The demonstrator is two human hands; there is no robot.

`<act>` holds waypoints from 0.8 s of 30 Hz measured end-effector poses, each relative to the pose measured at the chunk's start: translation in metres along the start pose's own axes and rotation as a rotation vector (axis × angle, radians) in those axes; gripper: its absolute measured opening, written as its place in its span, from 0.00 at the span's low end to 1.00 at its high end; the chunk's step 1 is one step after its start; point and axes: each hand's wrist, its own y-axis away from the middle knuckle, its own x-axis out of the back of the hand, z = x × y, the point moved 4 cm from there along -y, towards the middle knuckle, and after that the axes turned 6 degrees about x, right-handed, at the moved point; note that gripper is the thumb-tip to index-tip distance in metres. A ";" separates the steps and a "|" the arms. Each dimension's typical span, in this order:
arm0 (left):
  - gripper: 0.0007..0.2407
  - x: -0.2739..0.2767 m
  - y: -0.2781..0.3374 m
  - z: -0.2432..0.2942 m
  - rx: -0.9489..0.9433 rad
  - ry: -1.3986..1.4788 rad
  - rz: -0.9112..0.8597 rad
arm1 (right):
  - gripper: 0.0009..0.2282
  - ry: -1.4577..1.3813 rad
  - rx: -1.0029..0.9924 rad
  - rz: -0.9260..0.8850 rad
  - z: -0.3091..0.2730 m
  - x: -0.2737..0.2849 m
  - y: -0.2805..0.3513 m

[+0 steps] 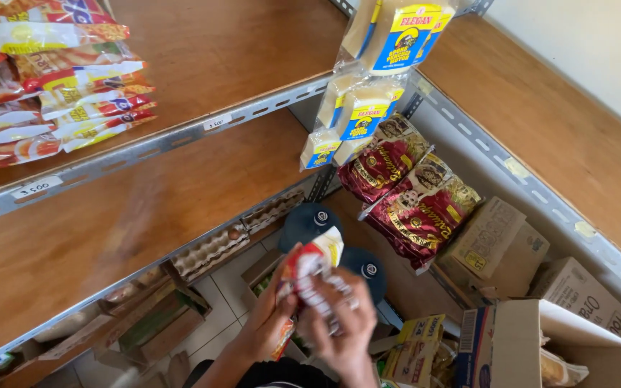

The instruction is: Stocking and organizing instant noodle packets on grocery store shelves.

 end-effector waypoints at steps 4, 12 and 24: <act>0.30 0.002 -0.005 -0.008 0.027 0.080 -0.033 | 0.13 0.109 0.294 -0.103 -0.032 -0.003 -0.014; 0.30 -0.023 -0.014 0.001 -0.001 -0.005 0.041 | 0.16 0.061 -0.297 -0.074 0.010 0.003 -0.006; 0.29 0.021 0.008 -0.050 0.014 0.195 0.347 | 0.14 0.161 -0.253 -0.120 0.032 -0.006 0.009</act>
